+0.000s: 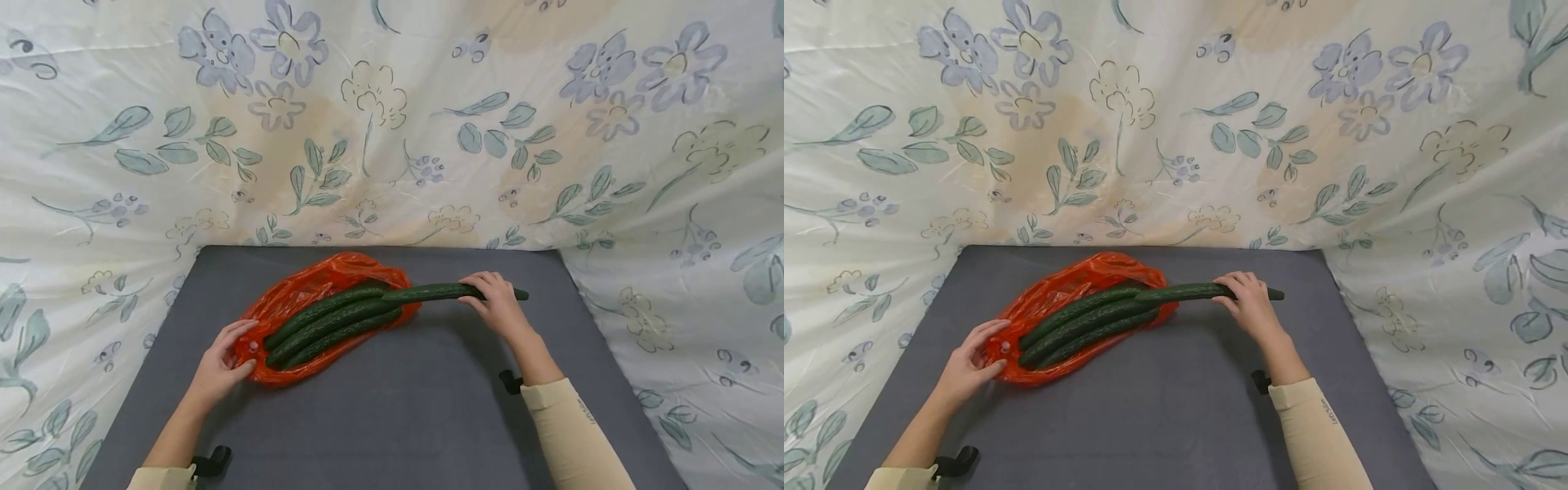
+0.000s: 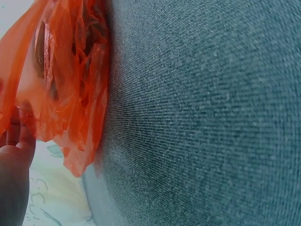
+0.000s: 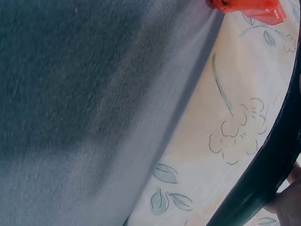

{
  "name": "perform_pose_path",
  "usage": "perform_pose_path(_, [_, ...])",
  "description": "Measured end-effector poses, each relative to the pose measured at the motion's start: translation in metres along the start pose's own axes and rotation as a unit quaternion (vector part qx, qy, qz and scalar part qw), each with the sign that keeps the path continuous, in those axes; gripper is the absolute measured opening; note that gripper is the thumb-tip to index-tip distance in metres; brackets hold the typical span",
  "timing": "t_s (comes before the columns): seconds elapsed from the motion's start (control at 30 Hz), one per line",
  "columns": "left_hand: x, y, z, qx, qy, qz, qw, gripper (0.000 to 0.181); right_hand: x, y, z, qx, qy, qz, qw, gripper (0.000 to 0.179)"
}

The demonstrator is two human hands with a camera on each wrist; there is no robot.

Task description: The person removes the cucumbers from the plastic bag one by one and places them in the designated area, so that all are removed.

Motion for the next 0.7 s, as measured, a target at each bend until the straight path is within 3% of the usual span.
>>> perform_pose_path(0.7, [0.006,0.001,0.001,-0.007,-0.024,0.012,0.9996,0.059,0.042,0.012,-0.005,-0.027,-0.020,0.012,0.9993,0.037])
Point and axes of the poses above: each hand's wrist, its own z-axis away from the middle knuckle, its own y-axis out of the back of the hand, x = y × z, the point moved 10 cm from there along -z, towards the middle knuckle, and after that the axes turned 5 degrees about -x, right-handed, at the moved point
